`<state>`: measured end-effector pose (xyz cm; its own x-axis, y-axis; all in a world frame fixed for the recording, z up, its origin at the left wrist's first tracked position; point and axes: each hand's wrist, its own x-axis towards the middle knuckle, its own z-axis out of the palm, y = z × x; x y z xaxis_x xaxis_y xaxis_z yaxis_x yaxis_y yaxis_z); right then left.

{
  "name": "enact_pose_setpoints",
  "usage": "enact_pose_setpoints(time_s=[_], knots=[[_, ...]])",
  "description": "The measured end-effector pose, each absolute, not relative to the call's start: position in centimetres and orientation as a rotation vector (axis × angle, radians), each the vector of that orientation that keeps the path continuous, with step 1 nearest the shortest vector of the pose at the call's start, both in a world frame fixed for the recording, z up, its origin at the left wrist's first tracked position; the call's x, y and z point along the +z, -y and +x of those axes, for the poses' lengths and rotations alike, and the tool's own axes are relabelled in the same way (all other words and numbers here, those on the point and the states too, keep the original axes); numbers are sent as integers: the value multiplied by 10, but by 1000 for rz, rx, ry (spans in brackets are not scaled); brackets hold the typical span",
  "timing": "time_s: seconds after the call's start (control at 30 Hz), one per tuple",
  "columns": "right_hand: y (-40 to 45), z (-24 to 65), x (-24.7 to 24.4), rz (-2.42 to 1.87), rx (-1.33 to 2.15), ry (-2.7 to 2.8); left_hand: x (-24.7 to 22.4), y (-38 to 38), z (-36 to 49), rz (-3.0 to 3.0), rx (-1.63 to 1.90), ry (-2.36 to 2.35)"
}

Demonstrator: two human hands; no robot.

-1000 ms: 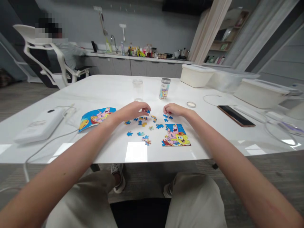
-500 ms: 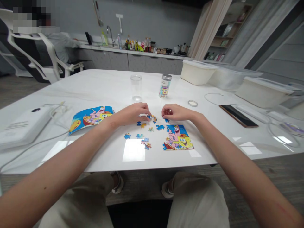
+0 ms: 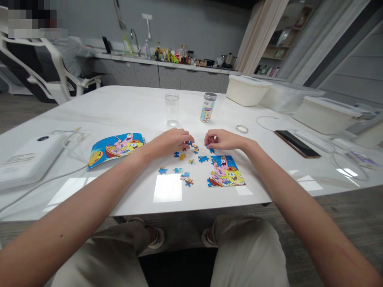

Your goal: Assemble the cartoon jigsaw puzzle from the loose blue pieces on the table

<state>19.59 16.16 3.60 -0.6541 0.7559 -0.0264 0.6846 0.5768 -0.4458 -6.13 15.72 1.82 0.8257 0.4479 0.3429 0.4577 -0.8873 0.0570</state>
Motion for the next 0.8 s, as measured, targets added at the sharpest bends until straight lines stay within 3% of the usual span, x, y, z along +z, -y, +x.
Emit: enact_pose_setpoints(time_s=[0.8], knots=[[-158, 192, 36, -1098, 456, 2714, 17, -155, -60, -3045, -626, 749]])
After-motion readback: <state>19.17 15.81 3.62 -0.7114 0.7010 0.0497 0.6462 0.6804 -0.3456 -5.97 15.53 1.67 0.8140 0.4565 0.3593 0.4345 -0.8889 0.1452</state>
